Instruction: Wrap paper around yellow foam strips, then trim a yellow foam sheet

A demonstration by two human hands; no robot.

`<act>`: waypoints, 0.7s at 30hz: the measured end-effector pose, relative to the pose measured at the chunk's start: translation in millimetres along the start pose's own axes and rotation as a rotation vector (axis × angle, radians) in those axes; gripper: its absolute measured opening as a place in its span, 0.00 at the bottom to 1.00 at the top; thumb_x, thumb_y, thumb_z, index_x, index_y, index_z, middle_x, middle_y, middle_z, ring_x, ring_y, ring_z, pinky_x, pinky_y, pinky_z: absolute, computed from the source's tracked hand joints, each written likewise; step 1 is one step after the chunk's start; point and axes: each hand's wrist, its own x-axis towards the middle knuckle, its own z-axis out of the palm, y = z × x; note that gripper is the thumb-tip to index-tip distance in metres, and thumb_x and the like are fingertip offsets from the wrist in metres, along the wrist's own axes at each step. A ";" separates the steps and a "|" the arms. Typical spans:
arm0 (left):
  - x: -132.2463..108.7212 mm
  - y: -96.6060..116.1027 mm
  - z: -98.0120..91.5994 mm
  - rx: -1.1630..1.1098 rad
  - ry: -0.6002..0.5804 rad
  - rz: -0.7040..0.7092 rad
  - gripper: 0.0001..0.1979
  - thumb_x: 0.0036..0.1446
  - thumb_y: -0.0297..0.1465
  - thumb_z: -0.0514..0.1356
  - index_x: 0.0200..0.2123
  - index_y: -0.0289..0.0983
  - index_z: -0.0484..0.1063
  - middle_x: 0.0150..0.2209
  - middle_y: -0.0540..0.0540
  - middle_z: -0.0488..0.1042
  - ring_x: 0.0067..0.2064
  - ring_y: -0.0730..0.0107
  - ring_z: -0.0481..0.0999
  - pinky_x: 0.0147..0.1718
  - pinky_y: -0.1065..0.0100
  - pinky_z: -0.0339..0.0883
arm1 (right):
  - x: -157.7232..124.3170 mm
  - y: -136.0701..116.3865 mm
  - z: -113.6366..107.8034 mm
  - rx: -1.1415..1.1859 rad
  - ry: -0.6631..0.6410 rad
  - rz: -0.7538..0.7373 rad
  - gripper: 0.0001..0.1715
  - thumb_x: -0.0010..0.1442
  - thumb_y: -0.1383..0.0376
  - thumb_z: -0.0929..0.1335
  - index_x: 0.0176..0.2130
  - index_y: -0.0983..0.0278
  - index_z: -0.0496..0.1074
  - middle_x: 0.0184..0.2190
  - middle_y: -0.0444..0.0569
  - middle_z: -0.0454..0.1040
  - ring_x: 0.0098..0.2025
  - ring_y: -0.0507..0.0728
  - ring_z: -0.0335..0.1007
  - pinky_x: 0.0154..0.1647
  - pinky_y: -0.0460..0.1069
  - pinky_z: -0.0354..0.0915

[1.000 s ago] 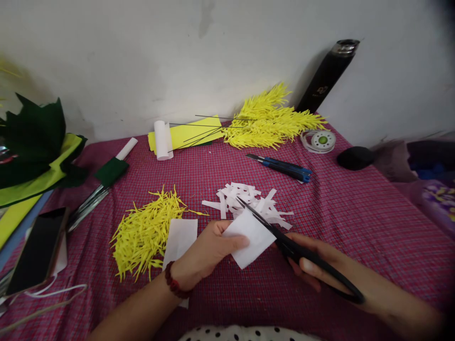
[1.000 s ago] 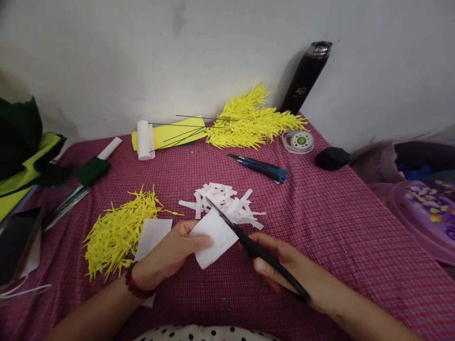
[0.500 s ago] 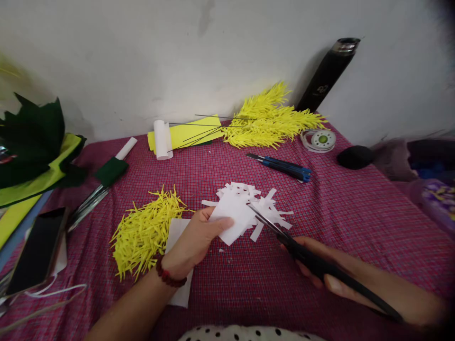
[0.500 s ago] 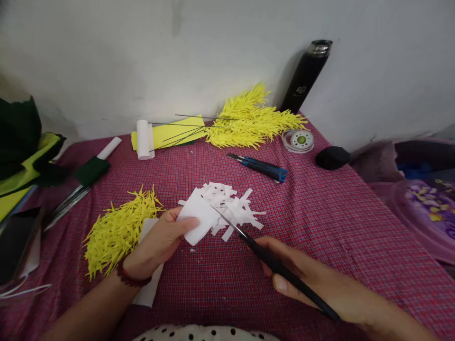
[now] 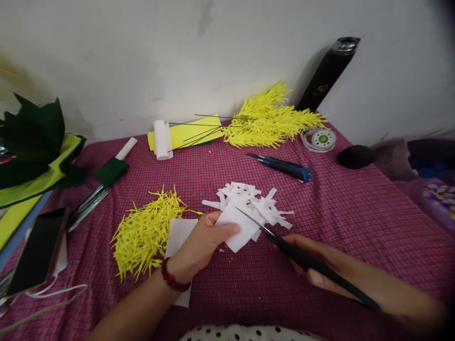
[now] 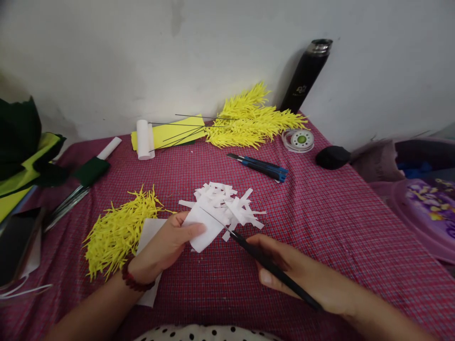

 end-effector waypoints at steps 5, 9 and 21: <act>-0.4 -0.7 1.2 -0.004 0.000 0.004 0.14 0.40 0.32 0.72 0.32 0.32 0.80 0.31 0.44 0.80 0.28 0.76 0.75 0.30 0.74 0.67 | 2.2 -2.9 -0.4 0.097 -0.065 0.025 0.37 0.55 0.42 0.65 0.53 0.63 0.65 0.35 0.47 0.63 0.34 0.55 0.59 0.41 0.51 0.62; 0.2 0.2 1.3 -0.005 0.008 0.009 0.14 0.39 0.32 0.72 0.32 0.33 0.79 0.31 0.44 0.80 0.28 0.76 0.74 0.29 0.74 0.67 | 2.0 5.9 1.1 0.171 -0.039 0.009 0.35 0.53 0.43 0.67 0.51 0.63 0.66 0.34 0.47 0.64 0.34 0.55 0.60 0.40 0.50 0.62; 1.8 -0.8 0.3 -0.094 0.113 0.019 0.17 0.40 0.36 0.72 0.32 0.31 0.79 0.27 0.44 0.78 0.27 0.75 0.74 0.29 0.74 0.67 | -4.1 -7.7 0.4 0.057 0.007 0.045 0.30 0.54 0.44 0.66 0.46 0.62 0.69 0.38 0.52 0.71 0.40 0.60 0.69 0.42 0.53 0.66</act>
